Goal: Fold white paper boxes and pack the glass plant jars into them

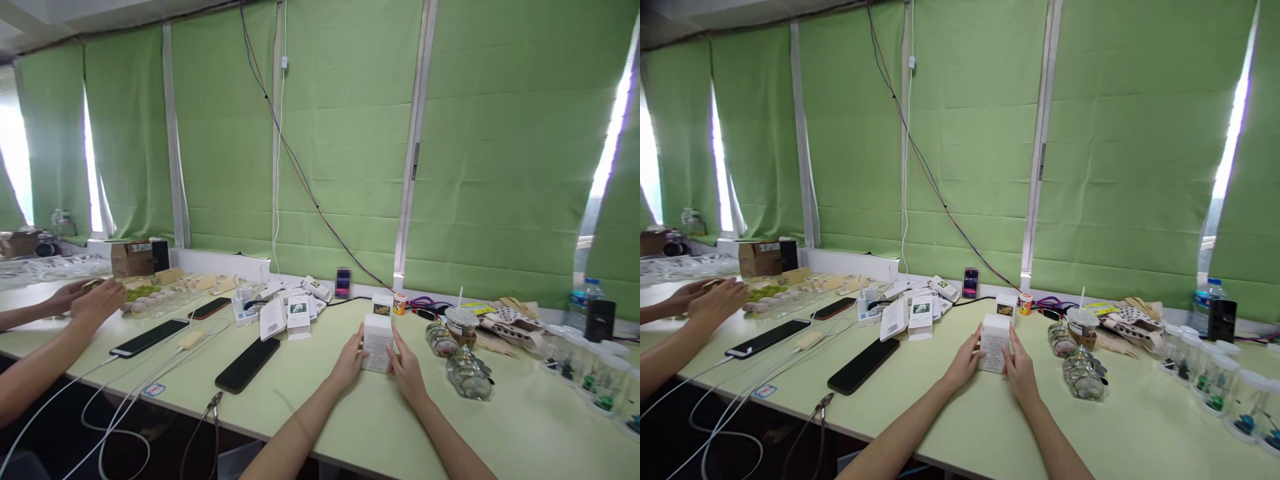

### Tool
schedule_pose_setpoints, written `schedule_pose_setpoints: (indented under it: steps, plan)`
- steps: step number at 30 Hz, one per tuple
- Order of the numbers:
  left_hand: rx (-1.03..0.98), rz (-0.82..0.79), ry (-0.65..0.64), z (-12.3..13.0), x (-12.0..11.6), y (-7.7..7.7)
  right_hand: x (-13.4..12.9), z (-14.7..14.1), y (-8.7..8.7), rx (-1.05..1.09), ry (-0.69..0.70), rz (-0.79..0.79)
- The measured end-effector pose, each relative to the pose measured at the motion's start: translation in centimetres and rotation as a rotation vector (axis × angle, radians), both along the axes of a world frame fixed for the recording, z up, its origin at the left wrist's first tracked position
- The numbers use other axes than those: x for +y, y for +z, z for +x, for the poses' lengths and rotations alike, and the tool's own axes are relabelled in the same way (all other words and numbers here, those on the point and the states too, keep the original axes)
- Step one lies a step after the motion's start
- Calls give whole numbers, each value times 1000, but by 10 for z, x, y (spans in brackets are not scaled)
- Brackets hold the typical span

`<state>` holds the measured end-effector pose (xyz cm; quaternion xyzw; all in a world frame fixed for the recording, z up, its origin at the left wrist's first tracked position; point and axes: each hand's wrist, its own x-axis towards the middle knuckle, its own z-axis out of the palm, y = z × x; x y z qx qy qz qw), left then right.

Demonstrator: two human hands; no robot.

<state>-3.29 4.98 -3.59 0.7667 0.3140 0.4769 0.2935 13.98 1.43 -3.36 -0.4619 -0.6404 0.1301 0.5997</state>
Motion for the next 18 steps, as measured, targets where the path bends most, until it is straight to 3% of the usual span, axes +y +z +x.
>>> schedule_pose_setpoints:
  steps: [6, 11, 15, 18]
  plan:
    - [-85, -93, 40, 2, -10, 9, 3, 2, -4, 107, 113, -155]
    - [-24, -38, -20, 4, -22, 18, 6, -1, -8, 208, 343, -282]
    - [-119, -8, -95, 3, -24, 21, 8, -1, -4, 404, 392, -357]
    - [-179, 43, -41, 1, -23, 21, 5, 4, 3, 583, 466, -422]
